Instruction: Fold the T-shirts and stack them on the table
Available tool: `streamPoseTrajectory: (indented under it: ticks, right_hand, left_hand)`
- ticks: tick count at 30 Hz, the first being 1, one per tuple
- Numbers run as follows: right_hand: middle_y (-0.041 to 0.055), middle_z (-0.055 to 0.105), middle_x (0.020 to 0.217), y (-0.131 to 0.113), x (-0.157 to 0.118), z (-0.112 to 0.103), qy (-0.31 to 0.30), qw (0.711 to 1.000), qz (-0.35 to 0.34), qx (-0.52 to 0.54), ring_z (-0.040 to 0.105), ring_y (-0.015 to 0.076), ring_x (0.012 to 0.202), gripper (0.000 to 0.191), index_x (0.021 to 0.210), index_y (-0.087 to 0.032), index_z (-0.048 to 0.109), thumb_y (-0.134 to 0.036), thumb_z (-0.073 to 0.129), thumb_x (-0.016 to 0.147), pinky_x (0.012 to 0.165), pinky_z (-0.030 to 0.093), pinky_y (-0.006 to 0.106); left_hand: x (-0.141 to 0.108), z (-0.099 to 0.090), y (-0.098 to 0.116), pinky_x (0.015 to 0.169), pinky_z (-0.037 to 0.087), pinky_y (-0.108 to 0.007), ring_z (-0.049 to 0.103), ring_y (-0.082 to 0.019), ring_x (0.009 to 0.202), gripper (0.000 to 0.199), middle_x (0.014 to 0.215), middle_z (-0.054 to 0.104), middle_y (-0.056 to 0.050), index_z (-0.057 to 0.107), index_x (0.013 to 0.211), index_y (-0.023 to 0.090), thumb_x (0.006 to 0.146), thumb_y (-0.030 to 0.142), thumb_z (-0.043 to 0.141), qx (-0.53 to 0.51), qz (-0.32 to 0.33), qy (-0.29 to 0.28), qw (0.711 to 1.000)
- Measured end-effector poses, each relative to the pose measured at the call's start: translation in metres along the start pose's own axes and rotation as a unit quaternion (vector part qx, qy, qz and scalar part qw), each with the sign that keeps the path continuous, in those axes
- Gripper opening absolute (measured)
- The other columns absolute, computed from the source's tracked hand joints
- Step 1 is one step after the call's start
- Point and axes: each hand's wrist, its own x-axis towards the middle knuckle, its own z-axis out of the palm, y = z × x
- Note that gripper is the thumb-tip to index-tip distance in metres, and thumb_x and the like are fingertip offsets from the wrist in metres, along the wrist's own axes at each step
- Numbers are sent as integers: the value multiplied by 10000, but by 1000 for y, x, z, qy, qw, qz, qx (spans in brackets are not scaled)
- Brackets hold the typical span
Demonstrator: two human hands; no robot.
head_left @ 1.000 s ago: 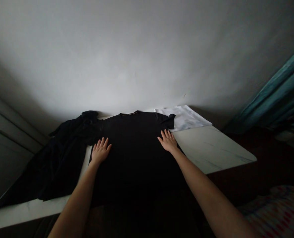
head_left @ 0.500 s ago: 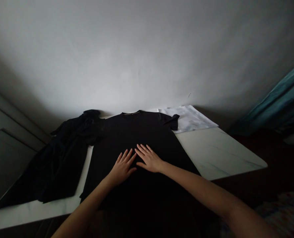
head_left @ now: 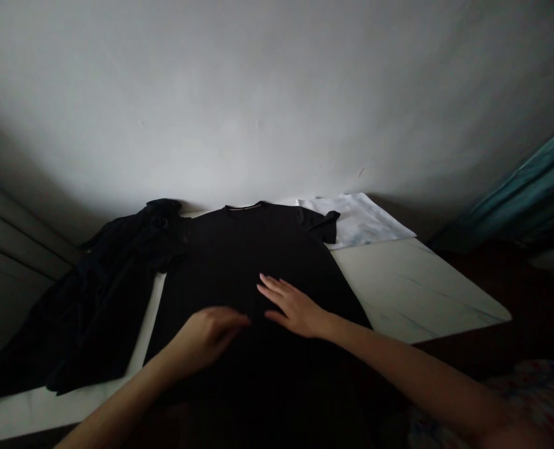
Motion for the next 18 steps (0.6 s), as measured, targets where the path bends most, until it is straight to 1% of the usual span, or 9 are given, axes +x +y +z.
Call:
streamPoseTrajectory:
  ticks: [2,4,5,7,9,11,15,17,18]
  right_hand:
    - [108,144,1616,10,55,9,45,993,101,-43,172,284,1481,588,1542,-182,269,-385,370,999,1185,212,505]
    - [112,173,1609,17,97,19,48,979,189,-62,172,275,1481,570,1544,-151,257,-287,323,994,1192,198,495]
    - [120,188,1604,20,109,24,51,974,212,-70,170,266,1482,571,1543,-128,254,-263,305,991,1199,178,480]
    - [120,205,1601,27,111,29,68,971,212,-89,167,252,1484,575,1538,-116,268,-305,301,996,1210,143,457]
    - [96,210,1605,37,87,28,92,971,190,-110,172,249,1484,599,1533,-158,295,-427,311,999,1211,129,461]
    - [72,218,1606,52,48,22,106,965,201,-129,184,252,1481,625,1530,-208,311,-520,307,989,1206,139,476]
    - [104,219,1605,87,-35,1,129,931,298,-167,193,267,1478,682,1533,-165,302,-567,265,984,1199,176,466]
    - [116,212,1606,98,-62,-7,130,918,331,-177,187,275,1479,703,1533,-131,292,-568,258,984,1198,184,463]
    - [130,212,1604,100,-70,-11,130,910,349,-180,178,289,1480,712,1529,-106,296,-563,264,984,1199,175,474]
  left_hand:
    - [63,0,-9,1074,434,-410,592,-201,1214,461,1314,646,-51,551,1370,257,948,202,374,69,-77,72,992]
    - [113,13,-21,1141,331,-486,462,-231,1353,546,1445,527,-74,412,1475,239,946,149,310,129,-140,94,977]
    - [128,22,-28,1149,307,-501,408,-239,1392,555,1484,477,-82,376,1494,230,953,148,284,146,-160,89,972]
    - [135,40,-44,1154,285,-513,326,-262,1437,526,1540,387,-87,361,1502,225,984,234,275,175,-182,87,964]
    - [113,50,-64,1156,266,-528,273,-287,1457,522,1579,308,-57,361,1501,276,991,377,318,200,-190,102,956]
    - [74,52,-91,1146,269,-552,249,-299,1464,541,1592,279,-24,331,1506,339,977,453,343,216,-192,110,951]
    - [-15,42,-156,1118,318,-570,257,-318,1457,568,1603,255,-36,318,1516,301,964,432,290,230,-166,119,951]
    - [-49,39,-182,1105,354,-555,270,-307,1454,579,1588,302,-36,336,1512,286,948,408,281,228,-139,126,955]
    - [-59,37,-189,1109,343,-574,267,-307,1454,573,1570,345,-27,369,1497,296,938,382,277,230,-125,127,957]
